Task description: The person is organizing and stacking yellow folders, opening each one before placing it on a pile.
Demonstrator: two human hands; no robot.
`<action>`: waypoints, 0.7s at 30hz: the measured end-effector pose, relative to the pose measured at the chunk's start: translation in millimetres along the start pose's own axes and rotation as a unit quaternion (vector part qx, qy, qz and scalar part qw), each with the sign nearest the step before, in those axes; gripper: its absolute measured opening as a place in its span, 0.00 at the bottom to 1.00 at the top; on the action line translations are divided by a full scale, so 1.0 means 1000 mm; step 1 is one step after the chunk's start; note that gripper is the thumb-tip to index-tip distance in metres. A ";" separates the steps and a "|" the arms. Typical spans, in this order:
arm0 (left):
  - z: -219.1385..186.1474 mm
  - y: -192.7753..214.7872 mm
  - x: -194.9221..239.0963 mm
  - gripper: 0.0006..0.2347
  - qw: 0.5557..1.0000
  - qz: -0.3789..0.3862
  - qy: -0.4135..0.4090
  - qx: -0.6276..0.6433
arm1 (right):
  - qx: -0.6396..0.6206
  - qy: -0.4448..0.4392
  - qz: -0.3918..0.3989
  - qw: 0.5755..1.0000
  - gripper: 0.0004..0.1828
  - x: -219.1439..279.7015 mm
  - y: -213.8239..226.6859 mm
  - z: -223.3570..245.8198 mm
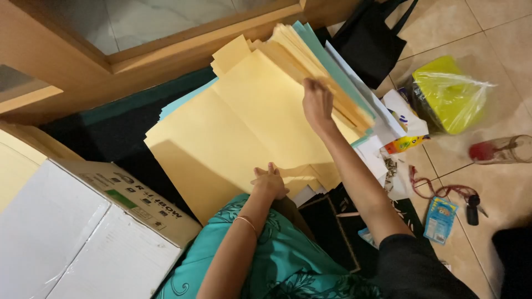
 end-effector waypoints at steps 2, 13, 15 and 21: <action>0.004 -0.005 -0.007 0.38 1.000 0.002 0.000 -0.002 | 0.024 0.023 -0.003 0.999 0.05 0.013 0.010 0.023; 0.006 -0.009 -0.014 0.38 1.000 -0.018 -0.007 -0.010 | -0.123 -0.067 0.314 0.939 0.32 -0.014 -0.141 -0.029; 0.005 -0.010 -0.012 0.39 1.000 -0.017 -0.006 0.001 | -0.160 -0.042 0.380 0.910 0.34 0.001 -0.176 -0.038; 0.005 -0.012 -0.007 0.39 1.000 0.002 0.004 -0.007 | -0.165 -0.076 0.399 0.899 0.50 -0.017 -0.141 -0.033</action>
Point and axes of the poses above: each hand's wrist, its own x-axis away from the middle knuckle, its own y-axis out of the back of the hand, z = x × y, the point moved 9 cm from there along -x, towards the middle knuckle, and after that the axes turned 14 degrees about x, right-handed, at the moved point
